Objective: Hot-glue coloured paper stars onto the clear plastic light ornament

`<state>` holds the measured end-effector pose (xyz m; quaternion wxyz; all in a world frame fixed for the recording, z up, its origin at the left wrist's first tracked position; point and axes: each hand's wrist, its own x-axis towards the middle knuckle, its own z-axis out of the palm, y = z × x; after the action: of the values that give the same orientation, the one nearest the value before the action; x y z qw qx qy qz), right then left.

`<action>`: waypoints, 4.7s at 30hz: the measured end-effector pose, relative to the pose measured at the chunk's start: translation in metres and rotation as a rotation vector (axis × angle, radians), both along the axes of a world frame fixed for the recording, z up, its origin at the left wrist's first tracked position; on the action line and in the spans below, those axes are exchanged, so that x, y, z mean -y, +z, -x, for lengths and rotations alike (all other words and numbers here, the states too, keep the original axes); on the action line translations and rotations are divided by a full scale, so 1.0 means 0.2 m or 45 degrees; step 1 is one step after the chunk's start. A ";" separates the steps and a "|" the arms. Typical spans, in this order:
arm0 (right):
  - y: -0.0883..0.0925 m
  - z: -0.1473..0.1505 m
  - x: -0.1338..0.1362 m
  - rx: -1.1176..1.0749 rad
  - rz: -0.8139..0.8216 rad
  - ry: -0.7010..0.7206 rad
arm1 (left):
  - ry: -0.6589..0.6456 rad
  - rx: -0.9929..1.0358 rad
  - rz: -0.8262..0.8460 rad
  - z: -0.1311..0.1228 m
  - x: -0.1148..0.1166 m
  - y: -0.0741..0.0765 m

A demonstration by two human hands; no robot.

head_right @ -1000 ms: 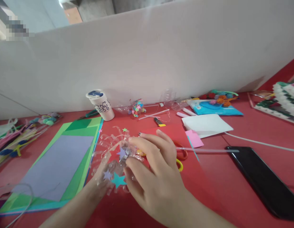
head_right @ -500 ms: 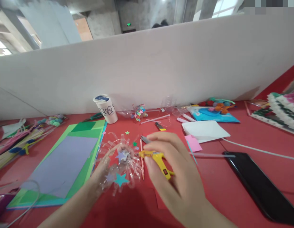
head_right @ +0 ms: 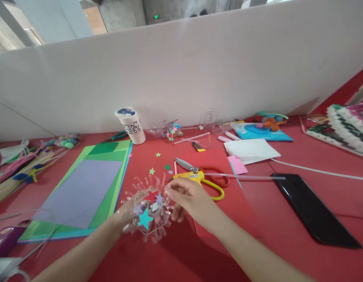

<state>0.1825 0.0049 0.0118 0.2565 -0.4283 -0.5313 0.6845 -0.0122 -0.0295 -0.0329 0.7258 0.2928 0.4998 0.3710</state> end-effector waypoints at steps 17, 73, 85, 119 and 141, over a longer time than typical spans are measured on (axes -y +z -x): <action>-0.16 0.03 0.07 0.106 0.140 -0.083 | -0.132 -0.427 -0.011 0.13 0.04 0.13; -0.23 -0.24 -0.10 1.320 -0.905 -0.054 | -0.663 -1.591 -1.101 0.01 -0.64 0.00; -0.14 -0.34 -0.16 1.030 -0.645 -0.261 | -0.948 -1.663 -1.303 0.01 -0.70 -0.02; -0.20 -0.40 -0.17 0.481 -0.363 -0.480 | -0.919 -1.570 -1.056 0.05 -0.73 -0.04; -0.19 -0.39 -0.18 0.493 -0.367 -0.486 | -0.954 -1.698 -1.146 0.05 -0.68 0.00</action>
<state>0.2596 0.0399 -0.0268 0.3324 -0.6020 -0.5719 0.4472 -0.0218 0.1073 -0.0322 0.1733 0.8501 0.4968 0.0225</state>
